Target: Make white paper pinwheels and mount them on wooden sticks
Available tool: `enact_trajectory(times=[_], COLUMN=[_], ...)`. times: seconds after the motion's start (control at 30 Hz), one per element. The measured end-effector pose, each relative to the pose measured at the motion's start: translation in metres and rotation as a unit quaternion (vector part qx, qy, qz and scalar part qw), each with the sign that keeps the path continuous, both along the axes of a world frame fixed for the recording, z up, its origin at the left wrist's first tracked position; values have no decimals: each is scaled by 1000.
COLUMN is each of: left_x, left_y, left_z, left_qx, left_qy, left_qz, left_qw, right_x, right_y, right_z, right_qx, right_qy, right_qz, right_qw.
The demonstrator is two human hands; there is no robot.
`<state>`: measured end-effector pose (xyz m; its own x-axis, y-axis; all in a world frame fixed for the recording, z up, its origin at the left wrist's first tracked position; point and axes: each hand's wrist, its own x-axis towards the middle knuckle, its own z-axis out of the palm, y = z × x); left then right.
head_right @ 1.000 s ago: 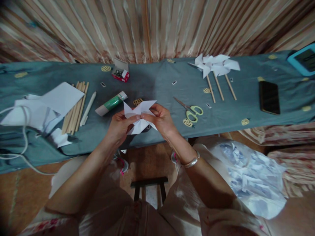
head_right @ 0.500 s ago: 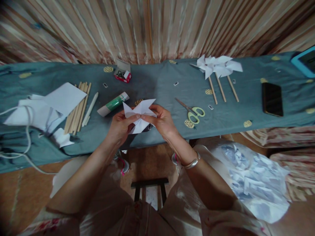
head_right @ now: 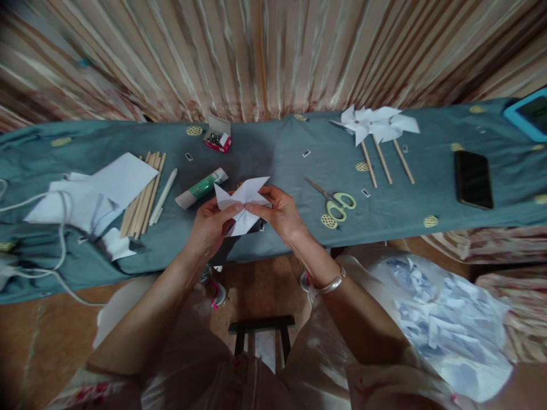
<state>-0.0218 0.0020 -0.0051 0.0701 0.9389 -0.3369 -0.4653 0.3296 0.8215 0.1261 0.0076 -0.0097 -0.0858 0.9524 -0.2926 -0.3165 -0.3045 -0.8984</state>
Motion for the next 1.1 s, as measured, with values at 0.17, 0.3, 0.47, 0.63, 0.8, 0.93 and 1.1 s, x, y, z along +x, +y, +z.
enact_trajectory(times=[0.17,0.3,0.47,0.63,0.8,0.93,1.1], left_x=[-2,-4,-9,-17,-30,-47,-85], left_y=[-2,-3,-5,-6,-10,-13,-2], left_z=[4,3,3,1,2,9,15], left_qx=[5,7,5,32,69,94,141], left_qy=[-8,-1,-7,-3,45,92,212], left_qz=[2,7,22,24,37,45,129], left_qw=[1000,1000,1000,999,996,990,958], right_x=[-3,-9,-13,-13,-5,-1,-1], right_y=[5,6,9,14,16,16,15], right_z=[-1,-3,-5,-5,-6,-10,-9], right_qx=[11,19,11,12,6,-1,-4], right_qy=[7,6,4,17,17,12,24], right_qz=[-15,-14,3,-1,-2,-5,-9], right_qw=[1000,1000,1000,1000,1000,1000,1000])
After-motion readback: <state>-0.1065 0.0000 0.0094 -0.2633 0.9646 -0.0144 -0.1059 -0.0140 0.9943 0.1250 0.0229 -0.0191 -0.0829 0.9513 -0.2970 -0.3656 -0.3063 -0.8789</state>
